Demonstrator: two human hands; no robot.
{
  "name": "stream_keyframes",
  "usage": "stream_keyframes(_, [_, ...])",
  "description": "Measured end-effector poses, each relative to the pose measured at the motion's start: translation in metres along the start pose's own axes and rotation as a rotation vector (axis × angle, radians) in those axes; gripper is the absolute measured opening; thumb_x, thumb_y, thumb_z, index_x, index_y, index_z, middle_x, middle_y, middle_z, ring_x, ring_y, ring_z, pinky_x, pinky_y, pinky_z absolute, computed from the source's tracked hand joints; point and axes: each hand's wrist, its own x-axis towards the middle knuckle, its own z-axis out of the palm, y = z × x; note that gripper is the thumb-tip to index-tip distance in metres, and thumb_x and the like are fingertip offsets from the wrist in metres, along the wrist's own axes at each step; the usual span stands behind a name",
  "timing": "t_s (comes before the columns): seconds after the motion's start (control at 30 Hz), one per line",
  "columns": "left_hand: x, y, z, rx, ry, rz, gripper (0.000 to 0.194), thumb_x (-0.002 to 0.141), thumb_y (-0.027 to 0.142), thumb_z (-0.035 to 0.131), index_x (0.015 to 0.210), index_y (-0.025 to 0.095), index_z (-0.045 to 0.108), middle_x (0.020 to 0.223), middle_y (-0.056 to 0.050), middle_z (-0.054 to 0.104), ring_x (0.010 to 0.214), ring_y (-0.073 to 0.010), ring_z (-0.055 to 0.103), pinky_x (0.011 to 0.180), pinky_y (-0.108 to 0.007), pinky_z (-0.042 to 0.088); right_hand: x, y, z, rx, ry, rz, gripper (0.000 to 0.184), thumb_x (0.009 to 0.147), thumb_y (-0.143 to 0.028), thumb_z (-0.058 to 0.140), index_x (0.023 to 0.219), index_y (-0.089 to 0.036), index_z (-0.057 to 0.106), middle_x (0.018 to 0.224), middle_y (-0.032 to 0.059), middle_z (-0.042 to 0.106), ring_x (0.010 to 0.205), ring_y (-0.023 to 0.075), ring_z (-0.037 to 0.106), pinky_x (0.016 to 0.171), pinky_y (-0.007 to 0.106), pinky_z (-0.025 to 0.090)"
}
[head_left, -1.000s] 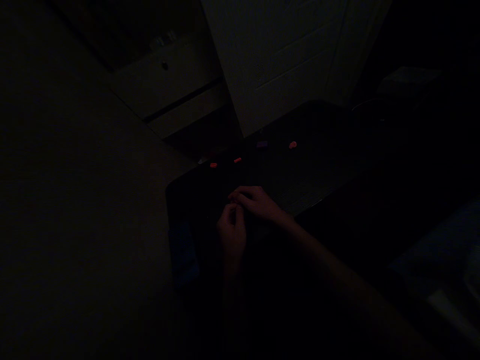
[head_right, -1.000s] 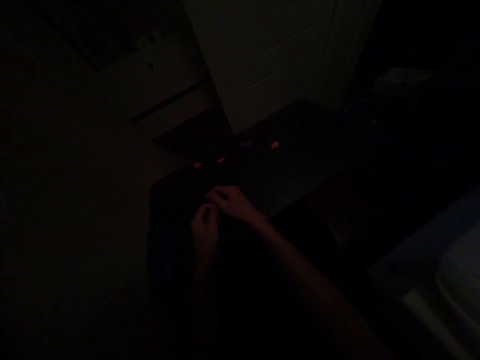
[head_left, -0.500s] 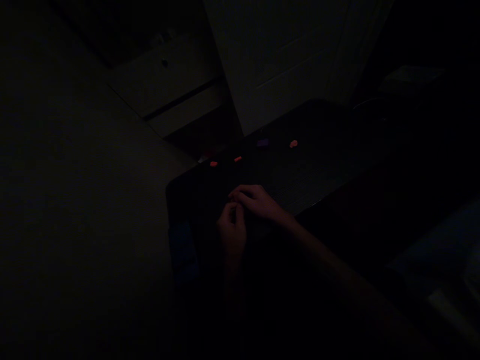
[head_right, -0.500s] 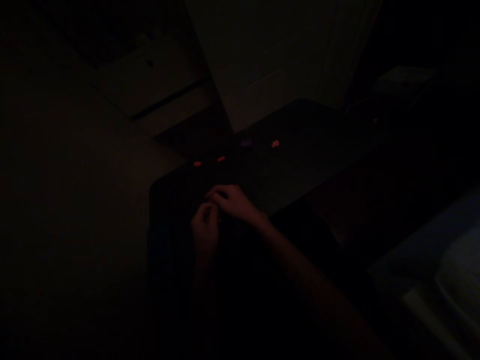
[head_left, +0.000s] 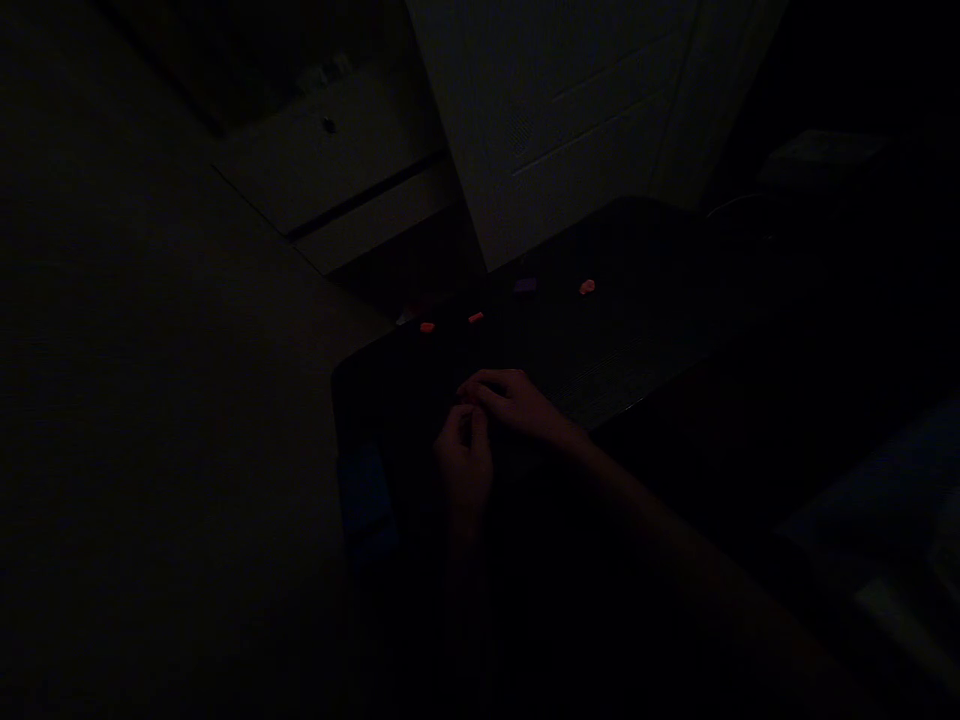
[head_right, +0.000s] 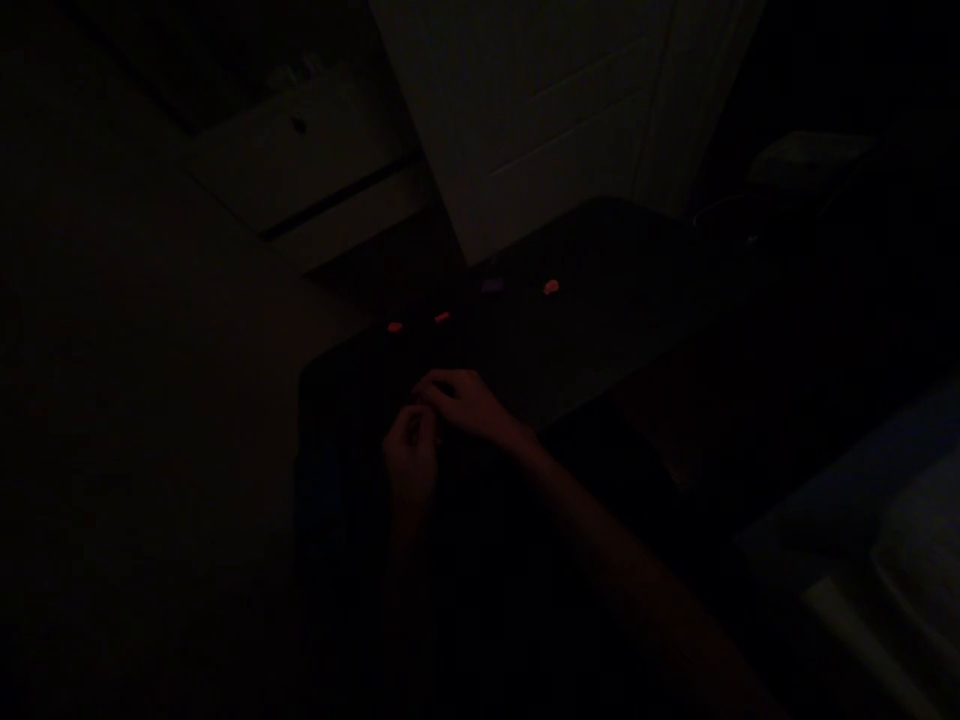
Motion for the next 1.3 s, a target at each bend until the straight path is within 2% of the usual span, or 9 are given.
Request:
stream_keyframes(0.3, [0.0,-0.0018,-0.0006,-0.007,0.001,-0.009,0.017,0.092,0.035,0.057,0.084,0.021,0.064,0.075,0.001,0.063,0.071,-0.0146,0.061,0.065,-0.023,0.045,-0.0001,0.0009,0.0006,0.006,0.005,-0.003,0.023,0.096,-0.023,0.054,0.095,-0.018,0.076,0.095,0.0033,0.077,0.09,0.0168,0.071,0.081,0.026,0.05])
stream_keyframes(0.5, [0.0003,-0.0008,-0.0002,0.013,0.004,-0.001,0.018,0.092,0.034,0.056,0.083,0.02,0.063,0.071,0.002,0.06,0.066,-0.0131,0.057,0.061,-0.022,0.043,-0.0001,-0.0001,0.0006,0.014,0.012,0.005,0.022,0.096,-0.024,0.055,0.093,-0.017,0.076,0.094,0.0035,0.077,0.088,0.0169,0.071,0.08,0.026,0.05])
stream_keyframes(0.7, [0.0,-0.0017,-0.0005,0.0,-0.008,-0.008,0.019,0.093,0.035,0.056,0.085,0.02,0.064,0.076,0.0,0.063,0.072,-0.0144,0.06,0.065,-0.023,0.045,-0.0002,-0.0001,0.0005,0.007,0.008,-0.001,0.022,0.095,-0.022,0.054,0.094,-0.017,0.076,0.094,0.0037,0.077,0.089,0.0171,0.071,0.08,0.027,0.05])
stream_keyframes(1.3, [-0.0002,-0.0009,-0.0008,-0.004,-0.007,-0.003,0.018,0.093,0.034,0.056,0.082,0.02,0.063,0.071,0.002,0.06,0.067,-0.0132,0.057,0.063,-0.022,0.043,0.0,0.0004,0.0007,0.009,0.011,0.009,0.022,0.095,-0.022,0.055,0.094,-0.017,0.076,0.094,0.0042,0.077,0.089,0.0172,0.071,0.081,0.027,0.05])
